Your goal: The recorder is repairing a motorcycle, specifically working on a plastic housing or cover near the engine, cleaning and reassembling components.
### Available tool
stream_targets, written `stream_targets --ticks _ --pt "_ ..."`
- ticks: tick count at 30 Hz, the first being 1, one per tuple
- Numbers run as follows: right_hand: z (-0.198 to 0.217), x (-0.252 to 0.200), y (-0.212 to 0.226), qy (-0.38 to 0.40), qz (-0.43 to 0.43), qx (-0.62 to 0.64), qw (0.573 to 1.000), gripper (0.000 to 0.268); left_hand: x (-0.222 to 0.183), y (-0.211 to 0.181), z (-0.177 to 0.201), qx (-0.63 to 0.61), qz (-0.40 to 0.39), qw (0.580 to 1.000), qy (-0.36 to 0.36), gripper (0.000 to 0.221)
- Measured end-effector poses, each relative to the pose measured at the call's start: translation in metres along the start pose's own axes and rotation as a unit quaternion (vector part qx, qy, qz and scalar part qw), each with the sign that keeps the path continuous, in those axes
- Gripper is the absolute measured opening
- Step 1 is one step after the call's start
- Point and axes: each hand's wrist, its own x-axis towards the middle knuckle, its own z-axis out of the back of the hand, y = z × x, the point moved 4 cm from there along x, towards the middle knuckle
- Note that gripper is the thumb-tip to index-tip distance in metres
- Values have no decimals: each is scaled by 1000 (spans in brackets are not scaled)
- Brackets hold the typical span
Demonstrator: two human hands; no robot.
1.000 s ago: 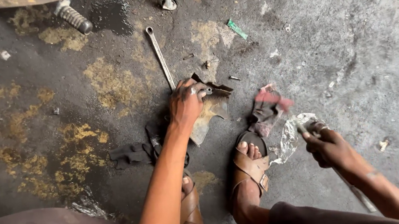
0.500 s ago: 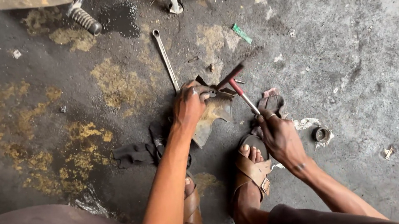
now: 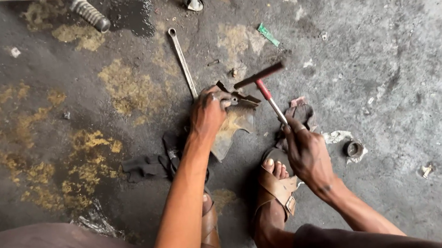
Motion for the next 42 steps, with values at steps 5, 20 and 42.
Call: stream_targets --ticks 5,20,42 --pt "-6 8 -3 60 -6 -45 997 31 -1 2 -2 -11 15 999 33 24" --pt "-9 4 4 47 -2 -23 999 29 1 -8 12 3 -7 1000 19 28" --pt "-3 2 23 35 61 -23 997 29 -2 -8 16 34 -59 998 -2 29"
